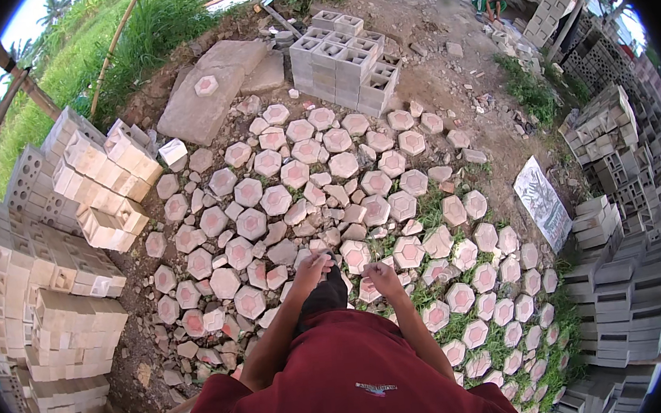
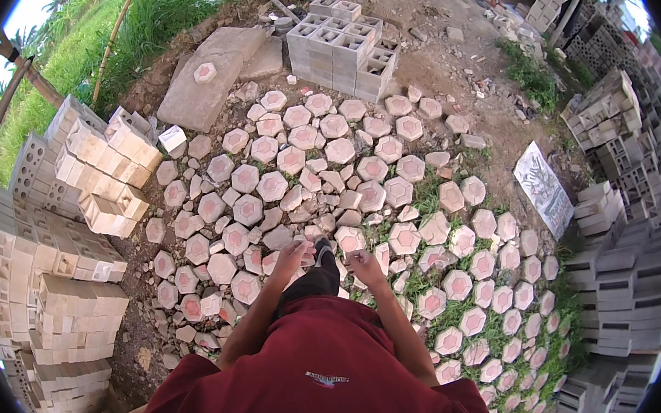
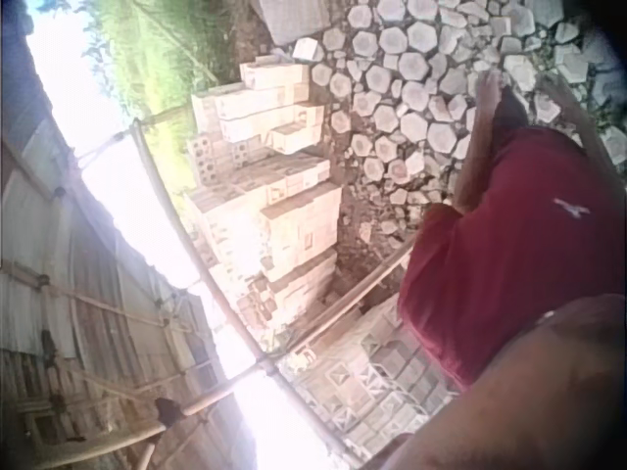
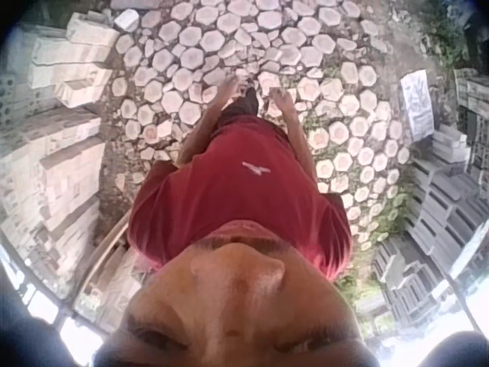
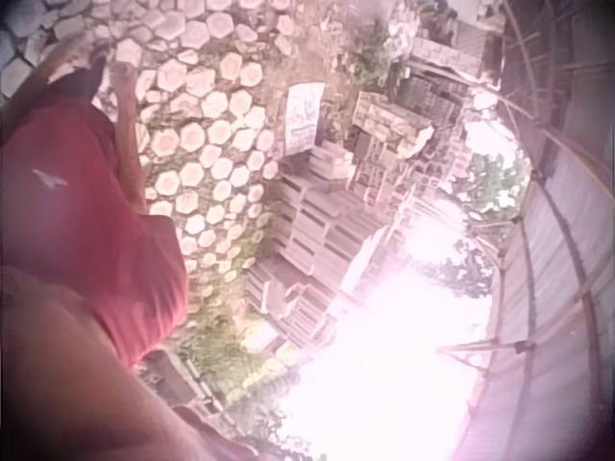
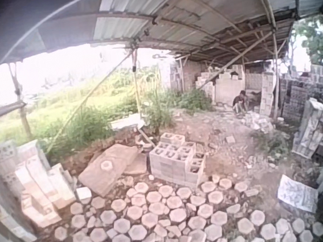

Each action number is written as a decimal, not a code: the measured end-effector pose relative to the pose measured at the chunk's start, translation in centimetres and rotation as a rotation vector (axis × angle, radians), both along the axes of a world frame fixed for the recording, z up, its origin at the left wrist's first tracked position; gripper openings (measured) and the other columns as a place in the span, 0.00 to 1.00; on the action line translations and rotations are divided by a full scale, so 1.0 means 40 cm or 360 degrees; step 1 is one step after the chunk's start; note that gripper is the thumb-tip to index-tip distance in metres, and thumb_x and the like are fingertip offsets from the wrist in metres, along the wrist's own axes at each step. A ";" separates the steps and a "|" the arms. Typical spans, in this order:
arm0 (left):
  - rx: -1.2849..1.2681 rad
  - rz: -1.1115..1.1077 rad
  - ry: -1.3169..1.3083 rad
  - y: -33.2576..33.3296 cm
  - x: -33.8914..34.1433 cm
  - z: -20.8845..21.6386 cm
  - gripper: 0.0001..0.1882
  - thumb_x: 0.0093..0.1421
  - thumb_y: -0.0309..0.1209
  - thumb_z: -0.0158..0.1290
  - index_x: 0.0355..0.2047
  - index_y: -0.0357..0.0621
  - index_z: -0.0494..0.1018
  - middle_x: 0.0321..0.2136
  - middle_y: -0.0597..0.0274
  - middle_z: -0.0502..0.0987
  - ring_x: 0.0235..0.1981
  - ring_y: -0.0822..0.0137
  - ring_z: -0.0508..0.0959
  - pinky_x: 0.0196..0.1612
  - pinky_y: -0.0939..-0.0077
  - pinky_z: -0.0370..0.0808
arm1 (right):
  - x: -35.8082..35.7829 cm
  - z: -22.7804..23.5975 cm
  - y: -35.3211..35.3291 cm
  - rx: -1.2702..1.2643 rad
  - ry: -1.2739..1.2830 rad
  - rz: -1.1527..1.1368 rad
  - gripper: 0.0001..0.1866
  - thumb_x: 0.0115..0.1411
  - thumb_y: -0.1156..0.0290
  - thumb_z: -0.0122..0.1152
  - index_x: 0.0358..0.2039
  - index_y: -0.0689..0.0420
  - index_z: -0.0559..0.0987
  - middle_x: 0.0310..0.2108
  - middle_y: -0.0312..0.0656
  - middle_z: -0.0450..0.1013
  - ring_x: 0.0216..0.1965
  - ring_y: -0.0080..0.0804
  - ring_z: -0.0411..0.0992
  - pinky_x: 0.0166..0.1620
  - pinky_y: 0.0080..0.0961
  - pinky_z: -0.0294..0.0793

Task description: The person moves hollow concrete masonry blocks one at a time from a small pile on the ground and stacks them neatly onto larger existing stacks in a manufacturing yard.

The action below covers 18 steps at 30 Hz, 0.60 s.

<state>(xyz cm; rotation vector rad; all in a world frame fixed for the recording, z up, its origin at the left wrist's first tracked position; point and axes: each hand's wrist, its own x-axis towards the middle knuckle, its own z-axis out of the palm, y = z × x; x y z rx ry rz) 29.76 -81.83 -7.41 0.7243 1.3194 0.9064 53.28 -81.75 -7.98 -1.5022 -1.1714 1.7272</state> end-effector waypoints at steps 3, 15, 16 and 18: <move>0.0224 -0.0249 0.0150 0.211 0.030 0.053 0.20 0.63 0.43 0.46 0.43 0.39 0.72 0.33 0.61 0.79 0.32 0.72 0.76 0.33 0.82 0.71 | 0.038 -0.009 0.146 0.0041 -0.0147 -0.0270 0.13 0.60 0.68 0.52 0.40 0.64 0.73 0.31 0.40 0.75 0.31 0.25 0.74 0.34 0.21 0.73; 0.0200 -0.0150 -0.0007 0.707 -0.089 0.091 0.17 0.63 0.42 0.46 0.40 0.41 0.73 0.32 0.64 0.79 0.32 0.74 0.76 0.33 0.80 0.71 | -0.091 0.150 0.622 -0.0048 0.0015 -0.0328 0.13 0.62 0.66 0.49 0.40 0.63 0.73 0.36 0.43 0.76 0.34 0.28 0.75 0.35 0.24 0.75; 0.0155 -0.0080 -0.0060 0.720 -0.093 0.085 0.17 0.63 0.42 0.46 0.39 0.41 0.73 0.32 0.64 0.79 0.32 0.74 0.76 0.33 0.80 0.71 | -0.095 0.146 0.654 -0.0055 0.0035 -0.0305 0.13 0.62 0.66 0.49 0.40 0.63 0.73 0.36 0.43 0.76 0.34 0.28 0.75 0.35 0.24 0.75; 0.0058 -0.0004 -0.0106 0.743 -0.094 0.075 0.16 0.63 0.40 0.46 0.39 0.41 0.74 0.33 0.64 0.79 0.31 0.74 0.77 0.33 0.80 0.72 | -0.099 0.135 0.725 -0.0091 0.0073 -0.0258 0.13 0.62 0.66 0.49 0.40 0.62 0.73 0.36 0.43 0.76 0.34 0.29 0.75 0.36 0.24 0.75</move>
